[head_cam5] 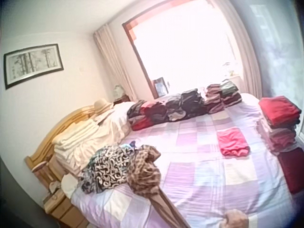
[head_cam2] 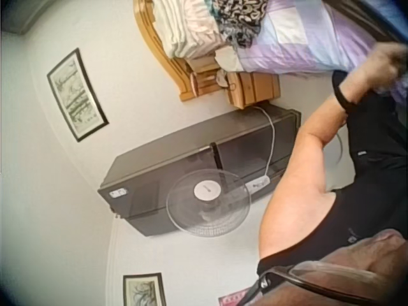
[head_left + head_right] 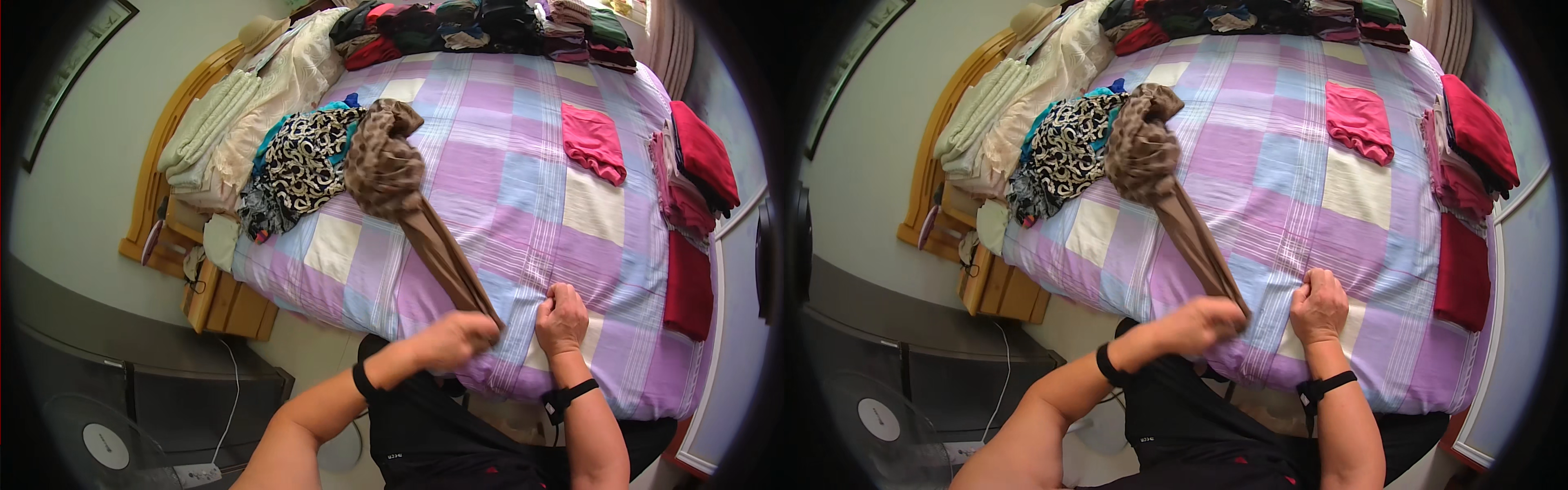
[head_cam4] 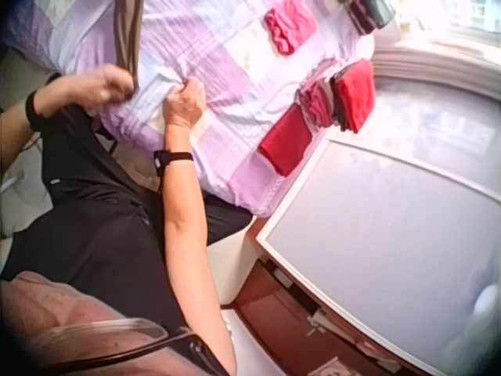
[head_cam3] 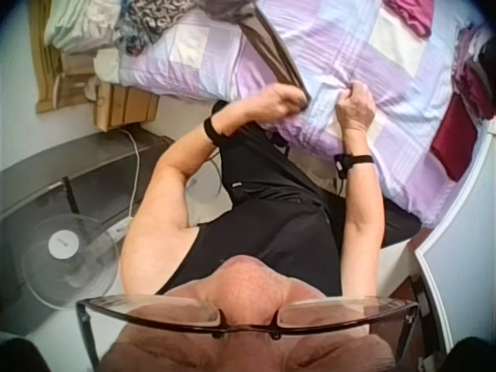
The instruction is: Folding various items of clothing on a bed.
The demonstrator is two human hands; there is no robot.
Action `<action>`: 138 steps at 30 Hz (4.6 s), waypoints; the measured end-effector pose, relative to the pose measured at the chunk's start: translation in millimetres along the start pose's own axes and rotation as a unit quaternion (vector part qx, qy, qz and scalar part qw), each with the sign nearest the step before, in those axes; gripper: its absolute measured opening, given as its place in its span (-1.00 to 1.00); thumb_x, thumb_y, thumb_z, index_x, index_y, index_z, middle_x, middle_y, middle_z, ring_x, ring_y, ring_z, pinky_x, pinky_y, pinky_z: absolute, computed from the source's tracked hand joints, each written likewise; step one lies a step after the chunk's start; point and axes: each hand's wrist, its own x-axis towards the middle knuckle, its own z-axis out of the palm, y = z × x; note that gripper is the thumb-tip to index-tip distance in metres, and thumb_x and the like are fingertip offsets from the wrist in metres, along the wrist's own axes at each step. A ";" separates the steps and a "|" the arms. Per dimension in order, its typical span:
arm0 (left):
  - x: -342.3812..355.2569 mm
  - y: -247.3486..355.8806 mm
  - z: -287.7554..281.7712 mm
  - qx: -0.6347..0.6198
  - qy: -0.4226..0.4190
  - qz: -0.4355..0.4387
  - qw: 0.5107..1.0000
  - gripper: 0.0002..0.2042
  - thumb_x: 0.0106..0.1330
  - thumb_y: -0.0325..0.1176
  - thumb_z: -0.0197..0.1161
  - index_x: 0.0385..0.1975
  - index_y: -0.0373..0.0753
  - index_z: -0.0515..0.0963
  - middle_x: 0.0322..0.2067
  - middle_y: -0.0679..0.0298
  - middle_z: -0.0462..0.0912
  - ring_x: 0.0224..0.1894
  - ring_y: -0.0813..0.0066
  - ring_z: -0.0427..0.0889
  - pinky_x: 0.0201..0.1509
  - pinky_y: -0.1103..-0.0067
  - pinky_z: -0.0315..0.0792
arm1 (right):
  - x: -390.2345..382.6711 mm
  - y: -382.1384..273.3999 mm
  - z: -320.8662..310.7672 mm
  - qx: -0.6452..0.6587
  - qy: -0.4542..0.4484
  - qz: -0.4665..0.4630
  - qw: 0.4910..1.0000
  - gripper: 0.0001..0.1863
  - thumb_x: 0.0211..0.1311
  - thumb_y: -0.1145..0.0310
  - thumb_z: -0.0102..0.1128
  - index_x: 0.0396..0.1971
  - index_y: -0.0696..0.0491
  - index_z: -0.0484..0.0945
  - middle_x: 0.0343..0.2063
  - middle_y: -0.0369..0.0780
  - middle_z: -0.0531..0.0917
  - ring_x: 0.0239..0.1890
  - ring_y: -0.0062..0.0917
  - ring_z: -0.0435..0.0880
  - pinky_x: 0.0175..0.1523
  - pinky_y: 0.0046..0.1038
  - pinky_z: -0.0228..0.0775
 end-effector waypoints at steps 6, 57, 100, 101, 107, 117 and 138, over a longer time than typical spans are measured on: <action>-1.1 44.3 10.7 -0.006 -0.352 0.003 0.936 -0.81 0.31 -0.48 0.29 -0.10 -0.30 0.58 -0.23 0.11 0.67 -0.12 0.24 0.65 0.02 0.42 0.50 | 2.0 -7.8 6.4 0.021 0.002 -0.013 1.000 -0.93 0.09 0.42 0.13 -0.42 -0.01 0.45 -0.43 -0.21 0.54 -0.30 -0.22 0.58 -0.15 -0.18 0.43; -13.2 -117.4 -354.4 0.339 0.533 -0.139 0.763 -0.67 0.15 -0.27 0.24 -0.13 -0.30 0.50 -0.30 -0.19 0.68 -0.19 -0.24 0.68 -0.05 0.06 0.57 | -2.5 -4.7 12.6 -0.026 -0.022 -0.024 0.999 -0.92 0.15 0.44 -0.03 -0.38 0.11 0.41 -0.42 -0.09 0.48 -0.34 -0.17 0.52 -0.17 -0.21 0.37; -63.2 -143.8 -425.1 0.377 0.698 -0.264 0.549 -0.44 0.11 -0.11 0.37 0.13 -0.20 0.51 0.19 -0.06 0.48 0.28 -0.02 0.43 0.32 0.22 0.36 | -2.9 4.7 8.5 -0.021 -0.020 -0.022 0.999 -0.90 0.13 0.44 -0.03 -0.38 0.12 0.41 -0.44 -0.08 0.48 -0.36 -0.16 0.52 -0.18 -0.20 0.37; -77.8 -158.3 -438.6 0.355 0.677 -0.292 0.575 -0.44 0.11 -0.08 0.37 0.10 -0.21 0.52 0.17 -0.07 0.51 0.24 -0.04 0.47 0.29 0.19 0.40 | -2.9 1.6 13.5 -0.016 -0.024 -0.028 0.999 -0.90 0.14 0.44 -0.04 -0.37 0.12 0.41 -0.43 -0.08 0.48 -0.36 -0.16 0.52 -0.18 -0.20 0.37; -45.4 -162.9 -381.0 0.355 0.568 -0.156 0.726 -0.65 0.18 -0.44 0.21 0.00 -0.23 0.47 -0.27 -0.08 0.70 -0.20 -0.18 0.69 -0.16 0.06 0.55 | -2.3 1.9 15.8 -0.020 -0.027 -0.038 0.999 -0.90 0.14 0.45 -0.04 -0.36 0.12 0.41 -0.42 -0.07 0.48 -0.35 -0.14 0.51 -0.17 -0.20 0.37; -13.2 -116.4 -294.8 0.445 0.429 0.093 0.781 -0.84 0.21 -0.50 0.10 -0.22 -0.17 0.48 -0.34 0.12 0.68 -0.33 0.02 0.74 -0.28 0.22 0.61 | -6.8 6.4 17.3 -0.034 -0.028 -0.039 0.998 -0.88 0.13 0.42 -0.03 -0.36 0.12 0.41 -0.42 -0.07 0.49 -0.33 -0.13 0.52 -0.15 -0.19 0.37; -78.5 -101.5 -425.9 0.265 0.569 -0.034 0.778 -0.79 0.25 -0.27 0.21 -0.28 -0.29 0.59 -0.32 -0.09 0.67 -0.23 -0.09 0.67 -0.15 0.17 0.51 | -4.3 -3.3 12.6 -0.035 0.015 -0.033 0.999 -0.94 0.09 0.46 0.06 -0.40 0.05 0.45 -0.43 -0.12 0.54 -0.32 -0.15 0.57 -0.16 -0.17 0.40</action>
